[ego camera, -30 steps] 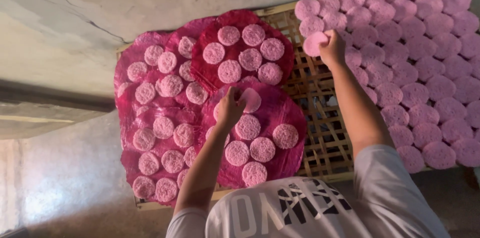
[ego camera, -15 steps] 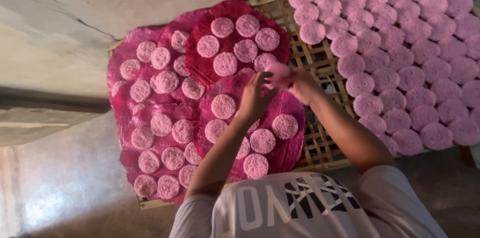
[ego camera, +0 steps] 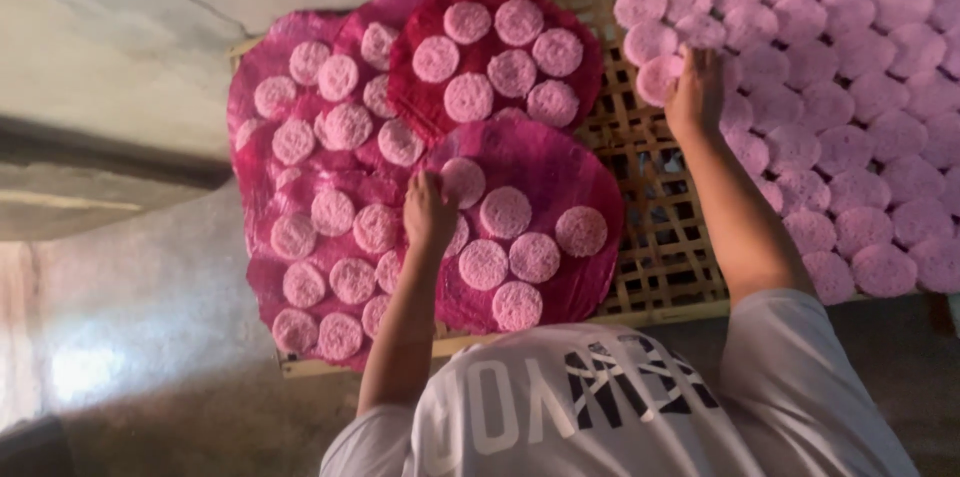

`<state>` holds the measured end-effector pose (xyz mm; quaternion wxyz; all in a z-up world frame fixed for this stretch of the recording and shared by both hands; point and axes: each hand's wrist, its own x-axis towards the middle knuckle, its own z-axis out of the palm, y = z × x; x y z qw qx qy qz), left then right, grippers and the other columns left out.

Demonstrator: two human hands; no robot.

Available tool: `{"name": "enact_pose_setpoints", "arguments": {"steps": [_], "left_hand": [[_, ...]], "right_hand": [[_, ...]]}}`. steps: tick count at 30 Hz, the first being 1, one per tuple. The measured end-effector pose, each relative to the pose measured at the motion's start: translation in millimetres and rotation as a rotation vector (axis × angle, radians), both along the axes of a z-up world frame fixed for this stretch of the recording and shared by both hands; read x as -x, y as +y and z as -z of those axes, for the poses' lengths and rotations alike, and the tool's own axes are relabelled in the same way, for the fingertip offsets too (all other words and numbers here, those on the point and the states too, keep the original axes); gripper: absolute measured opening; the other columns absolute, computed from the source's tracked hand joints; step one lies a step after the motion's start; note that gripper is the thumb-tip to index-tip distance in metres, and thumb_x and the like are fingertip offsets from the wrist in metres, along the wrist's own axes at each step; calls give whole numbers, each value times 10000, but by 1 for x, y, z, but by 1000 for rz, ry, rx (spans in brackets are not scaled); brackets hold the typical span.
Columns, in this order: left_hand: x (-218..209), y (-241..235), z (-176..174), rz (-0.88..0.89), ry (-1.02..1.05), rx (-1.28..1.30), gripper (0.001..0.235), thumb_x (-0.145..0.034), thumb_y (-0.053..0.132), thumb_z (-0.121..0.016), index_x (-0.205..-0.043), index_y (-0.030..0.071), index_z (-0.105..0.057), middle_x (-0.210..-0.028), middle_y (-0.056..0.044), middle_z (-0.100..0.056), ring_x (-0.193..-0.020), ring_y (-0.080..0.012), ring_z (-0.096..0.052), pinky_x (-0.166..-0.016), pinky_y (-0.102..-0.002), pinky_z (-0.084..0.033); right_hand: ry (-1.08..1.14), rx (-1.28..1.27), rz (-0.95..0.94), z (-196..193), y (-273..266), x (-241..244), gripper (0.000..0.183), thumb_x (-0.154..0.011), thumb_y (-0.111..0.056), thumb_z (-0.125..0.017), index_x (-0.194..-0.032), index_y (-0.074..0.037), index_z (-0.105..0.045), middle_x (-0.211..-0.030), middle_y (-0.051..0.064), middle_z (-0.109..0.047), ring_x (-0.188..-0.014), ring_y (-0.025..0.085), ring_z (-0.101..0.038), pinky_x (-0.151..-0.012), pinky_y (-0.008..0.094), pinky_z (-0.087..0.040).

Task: The person repeatedly picks up pink circular sponges from a pink mesh sheet and places them in neat rows on a wooden lattice tray. The person handles the sponges one at a time, transferring them from the mesh to the tray throughout the clip.

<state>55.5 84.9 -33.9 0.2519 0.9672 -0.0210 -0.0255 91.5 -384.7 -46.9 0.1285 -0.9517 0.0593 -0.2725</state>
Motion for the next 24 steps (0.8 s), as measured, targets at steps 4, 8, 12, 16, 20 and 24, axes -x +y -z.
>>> {"name": "enact_pose_setpoints", "arguments": {"steps": [4, 8, 12, 16, 20, 24], "left_hand": [[-3, -39, -27, -44, 15, 296, 271, -1016, 305, -720, -972, 86, -568, -800, -124, -687, -683, -288, -688, -636, -438, -565], [16, -105, -62, 273, 168, 529, 310, -846, 239, -777, -1036, 85, -586, -895, -88, -728, -749, -246, -745, -635, -401, -621], [42, -113, -78, 461, -21, 381, 431, -850, 219, -791, -1213, 87, -599, -1186, -137, -667, -1020, -310, -690, -833, -446, -578], [42, -74, -61, 450, -105, -84, 623, -801, 203, -781, -1330, 18, -509, -1335, -201, -566, -1169, -410, -573, -920, -526, -489], [39, -49, -35, 392, 22, -47, 572, -823, 199, -768, -1311, 46, -512, -1286, -203, -588, -1163, -426, -582, -900, -504, -518], [34, -41, -28, 341, 61, 64, 340, -902, 219, -733, -1172, 67, -593, -1097, -168, -705, -1022, -376, -668, -843, -503, -552]], "right_hand": [[157, -490, -198, -33, 87, 31, 251, -968, -205, -699, -1152, -45, -639, -1073, 137, -681, -987, 301, -645, -880, 442, -540], [621, -2068, -582, -16, 153, 84, 546, -1053, -495, -538, -1292, -16, -646, -1094, 141, -717, -995, 234, -703, -876, 386, -584], [430, -1930, -145, 30, 110, 83, 403, -851, -118, -637, -1239, -11, -612, -1182, 137, -692, -1058, 242, -711, -931, 417, -585], [288, -1269, 60, 70, 19, 68, 413, -932, -111, -672, -1318, 4, -582, -1238, 160, -653, -1092, 282, -656, -936, 406, -553], [177, -412, 33, 64, -18, 64, 359, -985, -49, -671, -1342, -48, -630, -1286, 167, -674, -1218, 327, -644, -1056, 432, -534], [102, -31, 104, 13, 11, 74, 484, -844, -76, -737, -1307, -14, -615, -1172, 222, -666, -1086, 384, -639, -924, 465, -531]]}}
